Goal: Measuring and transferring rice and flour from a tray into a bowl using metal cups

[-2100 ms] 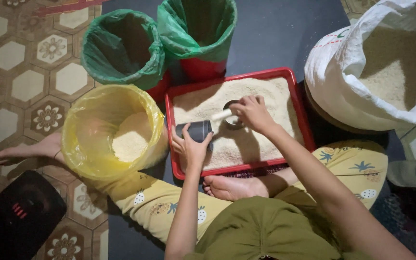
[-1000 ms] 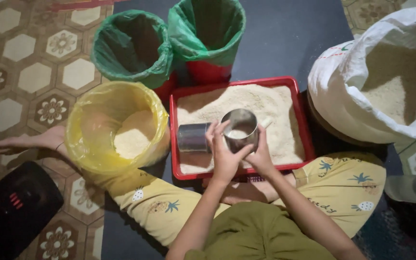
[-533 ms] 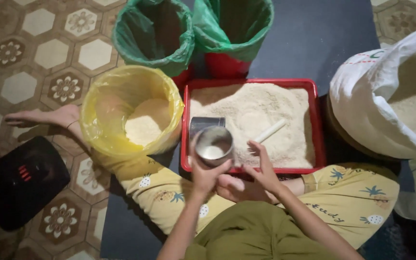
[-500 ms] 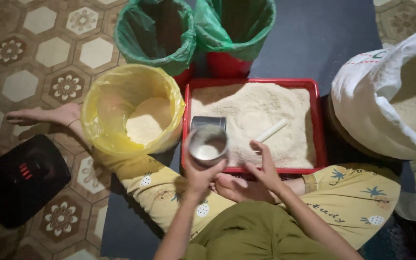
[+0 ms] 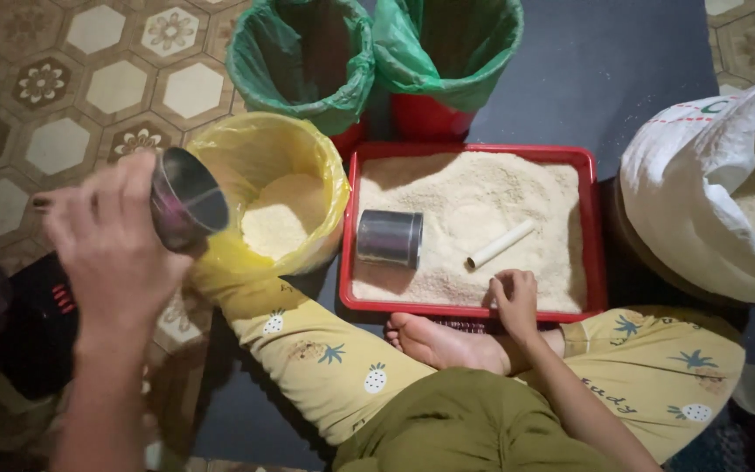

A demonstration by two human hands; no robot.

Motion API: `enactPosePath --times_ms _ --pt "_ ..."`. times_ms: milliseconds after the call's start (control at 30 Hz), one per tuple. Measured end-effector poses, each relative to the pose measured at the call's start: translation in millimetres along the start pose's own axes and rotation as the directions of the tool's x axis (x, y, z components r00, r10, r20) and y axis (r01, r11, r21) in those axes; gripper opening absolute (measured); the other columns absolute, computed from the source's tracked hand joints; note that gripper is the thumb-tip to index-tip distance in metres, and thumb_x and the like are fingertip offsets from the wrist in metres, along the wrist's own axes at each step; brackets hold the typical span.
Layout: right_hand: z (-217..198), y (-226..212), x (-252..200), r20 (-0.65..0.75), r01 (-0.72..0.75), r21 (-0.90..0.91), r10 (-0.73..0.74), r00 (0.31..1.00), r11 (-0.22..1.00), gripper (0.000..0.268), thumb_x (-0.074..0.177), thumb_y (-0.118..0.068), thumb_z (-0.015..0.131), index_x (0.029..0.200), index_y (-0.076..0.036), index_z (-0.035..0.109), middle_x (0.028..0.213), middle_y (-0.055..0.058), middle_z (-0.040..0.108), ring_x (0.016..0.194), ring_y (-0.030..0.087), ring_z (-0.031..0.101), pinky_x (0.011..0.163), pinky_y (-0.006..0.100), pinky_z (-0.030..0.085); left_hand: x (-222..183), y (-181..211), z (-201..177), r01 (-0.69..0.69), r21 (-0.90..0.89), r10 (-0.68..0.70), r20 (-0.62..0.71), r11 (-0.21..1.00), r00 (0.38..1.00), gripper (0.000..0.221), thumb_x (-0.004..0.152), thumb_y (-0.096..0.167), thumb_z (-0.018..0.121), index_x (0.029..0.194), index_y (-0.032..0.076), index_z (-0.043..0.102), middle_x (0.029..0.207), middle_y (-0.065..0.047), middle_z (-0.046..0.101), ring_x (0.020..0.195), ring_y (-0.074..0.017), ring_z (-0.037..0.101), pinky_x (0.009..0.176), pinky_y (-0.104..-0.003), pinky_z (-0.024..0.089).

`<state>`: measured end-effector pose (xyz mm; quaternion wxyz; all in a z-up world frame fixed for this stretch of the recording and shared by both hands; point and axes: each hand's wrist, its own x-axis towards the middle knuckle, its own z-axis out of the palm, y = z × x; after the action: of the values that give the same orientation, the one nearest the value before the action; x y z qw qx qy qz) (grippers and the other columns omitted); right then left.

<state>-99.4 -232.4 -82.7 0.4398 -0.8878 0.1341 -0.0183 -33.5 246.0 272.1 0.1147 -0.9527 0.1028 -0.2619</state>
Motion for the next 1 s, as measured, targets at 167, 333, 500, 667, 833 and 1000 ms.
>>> enactPosePath --times_ms 167,333,500,667,833,1000 --pt "6 15 6 0.032 -0.049 -0.039 0.05 0.998 0.998 0.019 0.1 -0.019 0.06 0.105 -0.001 0.063 0.103 0.009 0.047 0.082 0.018 0.05 0.078 0.029 0.049 21 -24 -3 -0.17 0.371 0.197 -0.034 0.913 0.98 0.096 0.07 0.039 0.089 0.159 0.018 0.059 0.148 0.004 0.068 0.127 -0.0148 0.061 0.116 -0.037 0.04" --pt "3 10 3 0.019 -0.033 -0.021 0.033 0.999 0.999 0.021 0.099 -0.02 0.062 0.108 -0.001 0.063 0.105 0.009 0.048 0.084 0.018 0.052 0.08 0.03 0.049 34 -41 -5 -0.202 0.563 0.26 -0.024 0.801 0.965 0.086 0.081 0.046 0.08 0.164 0.031 0.064 0.155 0.015 0.067 0.137 -0.0056 0.059 0.126 -0.035 0.031" --pt "3 10 4 0.009 -0.03 -0.056 0.03 1.0 0.998 0.022 0.099 -0.023 0.061 0.106 -0.002 0.065 0.1 0.008 0.048 0.085 0.018 0.049 0.079 0.03 0.046 44 -49 -7 -0.219 0.57 0.332 -0.1 0.792 0.938 0.068 0.095 0.03 0.081 0.163 0.028 0.072 0.157 0.013 0.072 0.139 -0.0094 0.063 0.13 -0.037 0.038" --pt "-1 3 1 -0.002 -0.01 -0.04 0.01 1.0 0.999 0.021 0.098 -0.022 0.062 0.105 -0.003 0.064 0.1 0.009 0.048 0.088 0.02 0.05 0.082 0.032 0.046 43 -48 6 -0.188 0.73 0.288 -0.012 0.657 0.957 0.069 0.1 0.042 0.067 0.168 0.042 0.06 0.165 0.023 0.062 0.146 -0.0008 0.055 0.134 -0.037 0.025" --pt "-1 3 3 0.027 -0.07 -0.047 0.072 0.997 0.996 0.022 0.098 -0.022 0.061 0.105 -0.002 0.064 0.102 0.009 0.049 0.087 0.02 0.05 0.082 0.031 0.047 45 -31 22 -0.184 0.706 0.276 -0.017 0.684 0.961 0.074 0.088 0.052 0.07 0.161 0.042 0.058 0.154 0.026 0.063 0.139 0.0033 0.056 0.132 -0.033 0.026" --pt "0 8 4 -0.007 -0.031 0.011 0.031 0.999 0.999 0.017 0.097 -0.018 0.062 0.102 -0.002 0.062 0.102 0.009 0.047 0.085 0.019 0.05 0.081 0.031 0.048 47 5 42 -0.16 0.176 0.143 0.108 0.971 0.984 0.111 0.058 0.035 0.088 0.162 0.02 0.051 0.151 -0.003 0.064 0.134 -0.0245 0.06 0.117 -0.054 0.036"
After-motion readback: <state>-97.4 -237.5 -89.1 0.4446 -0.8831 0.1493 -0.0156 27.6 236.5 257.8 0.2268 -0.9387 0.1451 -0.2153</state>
